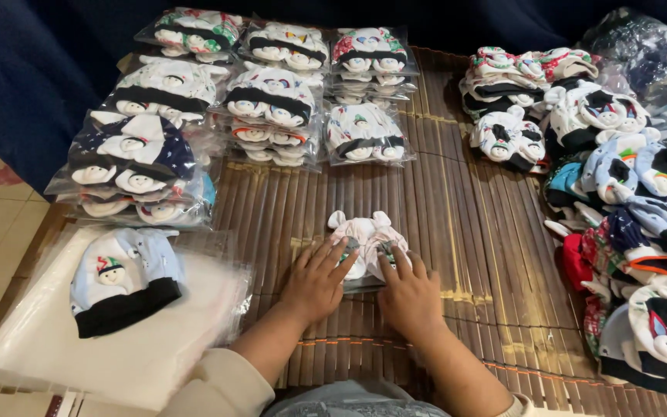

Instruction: Packaging baby hats and booties into clear plastic bags on a bamboo mat

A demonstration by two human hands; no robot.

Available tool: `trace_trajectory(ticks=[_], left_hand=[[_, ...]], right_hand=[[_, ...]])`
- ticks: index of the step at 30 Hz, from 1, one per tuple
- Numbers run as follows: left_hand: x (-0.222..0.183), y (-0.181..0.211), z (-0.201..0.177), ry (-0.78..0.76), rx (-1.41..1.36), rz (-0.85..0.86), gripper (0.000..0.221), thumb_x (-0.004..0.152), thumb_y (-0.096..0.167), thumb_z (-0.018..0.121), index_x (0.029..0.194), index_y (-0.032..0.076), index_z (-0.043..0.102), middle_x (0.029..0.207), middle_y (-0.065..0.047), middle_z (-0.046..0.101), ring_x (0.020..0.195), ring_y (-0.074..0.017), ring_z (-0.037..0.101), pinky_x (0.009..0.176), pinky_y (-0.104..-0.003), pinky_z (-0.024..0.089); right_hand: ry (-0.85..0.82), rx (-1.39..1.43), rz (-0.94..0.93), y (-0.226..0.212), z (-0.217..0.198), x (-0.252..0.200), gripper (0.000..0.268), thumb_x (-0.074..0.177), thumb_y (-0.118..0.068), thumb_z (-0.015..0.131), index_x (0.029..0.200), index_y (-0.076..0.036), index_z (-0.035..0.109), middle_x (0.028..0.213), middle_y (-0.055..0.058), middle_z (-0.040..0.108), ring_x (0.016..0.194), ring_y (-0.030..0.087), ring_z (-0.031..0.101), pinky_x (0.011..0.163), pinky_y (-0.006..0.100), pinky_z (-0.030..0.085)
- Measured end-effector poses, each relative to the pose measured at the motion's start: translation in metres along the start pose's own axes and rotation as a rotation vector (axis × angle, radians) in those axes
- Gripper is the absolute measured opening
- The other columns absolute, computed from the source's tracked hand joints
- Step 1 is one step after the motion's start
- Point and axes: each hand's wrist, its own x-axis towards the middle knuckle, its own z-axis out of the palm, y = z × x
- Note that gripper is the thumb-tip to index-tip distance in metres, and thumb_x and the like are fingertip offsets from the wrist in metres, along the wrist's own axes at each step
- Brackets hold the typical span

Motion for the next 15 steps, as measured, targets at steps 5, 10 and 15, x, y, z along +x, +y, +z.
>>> trace_trajectory(ticks=[5,10,15], left_hand=[[-0.004,-0.003,0.002,-0.153,-0.049,-0.009,0.062,0.082,0.024,0.052,0.144,0.022,0.057,0.134,-0.013,0.062,0.132,-0.0351,0.056,0.098,-0.052,0.046],[-0.017,-0.018,0.013,-0.131,-0.267,-0.126,0.048,0.085,0.02,0.056,0.132,0.016,0.064,0.132,-0.016,0.064,0.126,-0.0374,0.06,0.099,-0.05,0.049],[-0.02,-0.028,0.015,-0.073,-0.562,-0.685,0.034,0.101,0.022,0.052,0.131,0.008,0.058,0.122,-0.025,0.068,0.115,-0.0429,0.066,0.094,-0.051,0.055]], right_hand=[[-0.116,0.169,0.055,0.021,0.032,-0.014,0.047,0.078,-0.026,0.068,0.124,-0.035,0.068,0.137,-0.004,0.063,0.124,0.026,0.06,0.072,0.046,0.06],[-0.159,0.668,0.426,0.048,0.062,-0.03,0.028,0.086,-0.033,0.074,0.113,-0.03,0.074,0.114,-0.001,0.071,0.11,0.023,0.067,0.081,0.042,0.057],[-0.023,1.682,1.089,0.071,0.035,-0.014,0.021,0.098,-0.018,0.064,0.117,-0.011,0.067,0.109,0.006,0.073,0.096,0.019,0.07,0.08,0.036,0.06]])
